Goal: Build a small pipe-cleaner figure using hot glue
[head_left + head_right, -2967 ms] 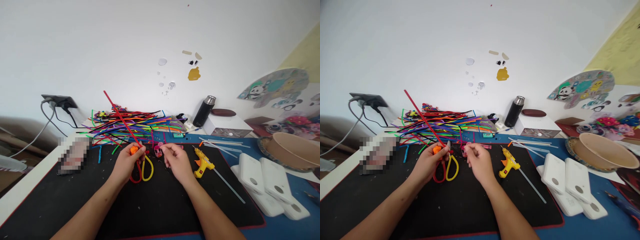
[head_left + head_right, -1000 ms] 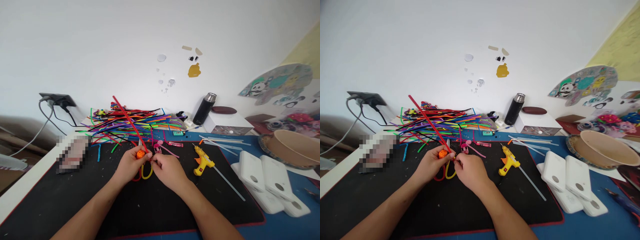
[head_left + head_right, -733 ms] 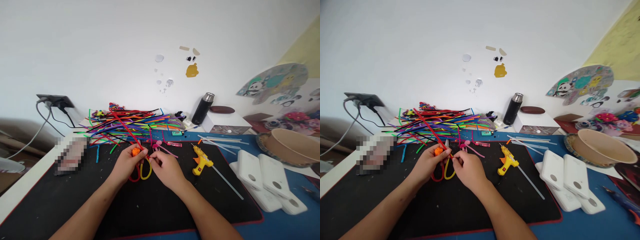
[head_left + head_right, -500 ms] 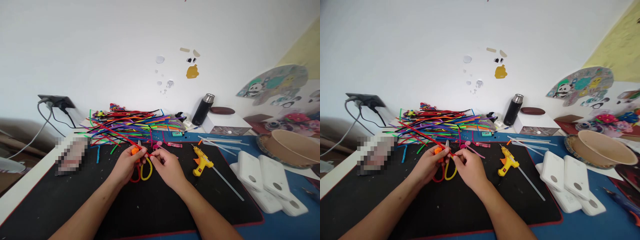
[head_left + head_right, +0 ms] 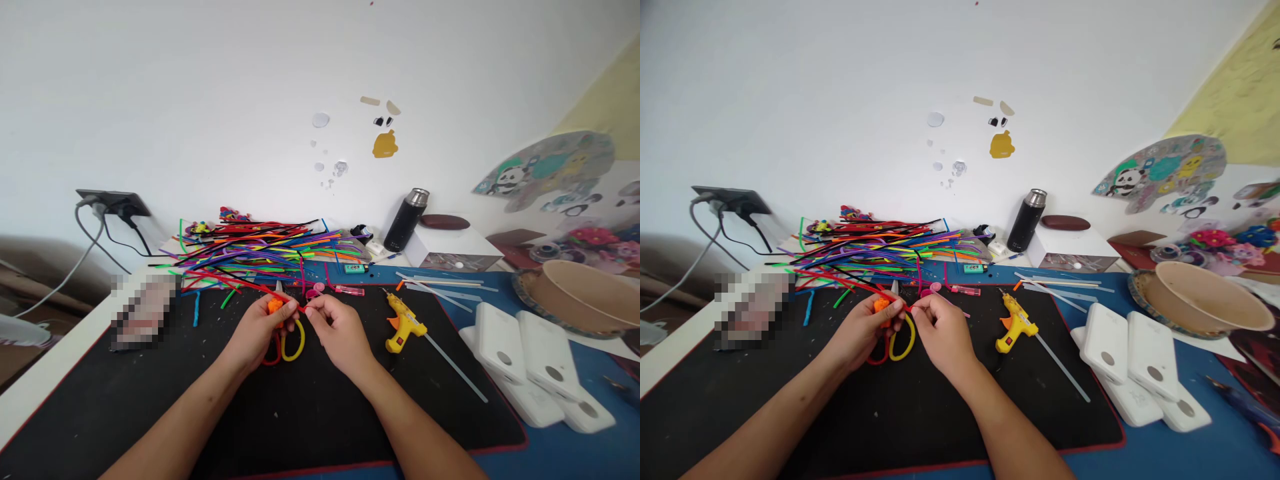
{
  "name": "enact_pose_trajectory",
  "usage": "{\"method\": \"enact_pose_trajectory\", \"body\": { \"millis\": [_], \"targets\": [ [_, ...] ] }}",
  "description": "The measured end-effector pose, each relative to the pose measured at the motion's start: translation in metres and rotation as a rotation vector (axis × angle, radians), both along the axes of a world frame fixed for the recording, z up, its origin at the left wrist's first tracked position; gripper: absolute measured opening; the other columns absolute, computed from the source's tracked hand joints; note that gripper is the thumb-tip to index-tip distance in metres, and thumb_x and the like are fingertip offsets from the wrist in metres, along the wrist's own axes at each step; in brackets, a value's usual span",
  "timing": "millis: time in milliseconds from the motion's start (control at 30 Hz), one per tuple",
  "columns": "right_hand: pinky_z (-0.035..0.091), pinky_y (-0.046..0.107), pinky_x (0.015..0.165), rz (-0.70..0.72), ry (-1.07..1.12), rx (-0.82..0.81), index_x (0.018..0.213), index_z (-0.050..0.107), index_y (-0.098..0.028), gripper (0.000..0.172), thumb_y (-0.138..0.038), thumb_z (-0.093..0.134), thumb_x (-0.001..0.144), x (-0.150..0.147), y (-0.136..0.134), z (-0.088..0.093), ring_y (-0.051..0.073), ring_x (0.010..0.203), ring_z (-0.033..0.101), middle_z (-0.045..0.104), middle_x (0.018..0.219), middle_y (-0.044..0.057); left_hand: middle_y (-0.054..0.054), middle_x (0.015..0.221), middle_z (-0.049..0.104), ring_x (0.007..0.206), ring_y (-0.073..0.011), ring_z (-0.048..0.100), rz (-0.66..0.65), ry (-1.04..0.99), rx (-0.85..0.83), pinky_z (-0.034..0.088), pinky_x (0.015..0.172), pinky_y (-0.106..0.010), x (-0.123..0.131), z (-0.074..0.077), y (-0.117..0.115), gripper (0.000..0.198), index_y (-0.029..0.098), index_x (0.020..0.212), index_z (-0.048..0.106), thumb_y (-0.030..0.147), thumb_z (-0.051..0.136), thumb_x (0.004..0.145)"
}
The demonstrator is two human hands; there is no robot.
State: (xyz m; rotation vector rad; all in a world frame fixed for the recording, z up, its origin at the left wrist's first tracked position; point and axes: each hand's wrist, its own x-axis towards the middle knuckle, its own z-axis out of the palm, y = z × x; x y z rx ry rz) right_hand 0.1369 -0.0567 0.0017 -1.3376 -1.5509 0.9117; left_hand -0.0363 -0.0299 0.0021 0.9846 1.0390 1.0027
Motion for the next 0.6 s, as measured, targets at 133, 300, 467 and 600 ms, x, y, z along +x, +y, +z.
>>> {"method": "enact_pose_trajectory", "body": {
  "millis": [133,300,467,600],
  "targets": [
    [0.033,0.025,0.057,0.028,-0.213,0.075,0.089,0.071,-0.022,0.013,-0.022,0.06,0.095,-0.0008,-0.004,0.0032,0.013,0.056,0.05,0.055,0.061,-0.005,0.003,0.063,0.06,0.057,-0.0125,0.051,-0.005,0.131,0.12,0.039,0.055,-0.023,-0.0023,0.0006,-0.0004,0.038,0.019,0.082,0.068,0.053,0.084,0.075],
    [0.025,0.026,0.055,0.077,-0.4,0.101,0.081,0.067,-0.022,0.014,-0.019,0.062,0.094,-0.0019,-0.006,0.0011,0.012,0.054,0.047,0.054,0.059,-0.005,0.004,0.063,0.056,0.059,-0.0119,0.046,-0.047,0.296,0.272,0.037,0.057,-0.023,-0.0028,0.0034,-0.0021,0.033,0.019,0.074,0.066,0.047,0.083,0.076],
    [0.03,0.025,0.056,0.056,-0.295,0.06,0.088,0.07,-0.023,0.011,-0.021,0.062,0.095,-0.0036,-0.0053,0.0015,0.013,0.057,0.052,0.058,0.063,-0.005,0.003,0.063,0.059,0.057,-0.0118,0.049,-0.02,0.211,0.194,0.04,0.056,-0.023,-0.004,-0.0016,0.0002,0.035,0.019,0.078,0.066,0.05,0.083,0.077],
    [0.035,0.025,0.057,0.053,-0.145,0.035,0.094,0.071,-0.023,0.012,-0.027,0.061,0.096,-0.0044,-0.0052,0.0032,0.013,0.058,0.054,0.06,0.065,-0.004,0.001,0.066,0.064,0.059,-0.013,0.057,0.004,0.059,0.108,0.043,0.055,-0.023,-0.0043,-0.0019,0.002,0.036,0.019,0.079,0.067,0.05,0.085,0.076]
  ]
}}
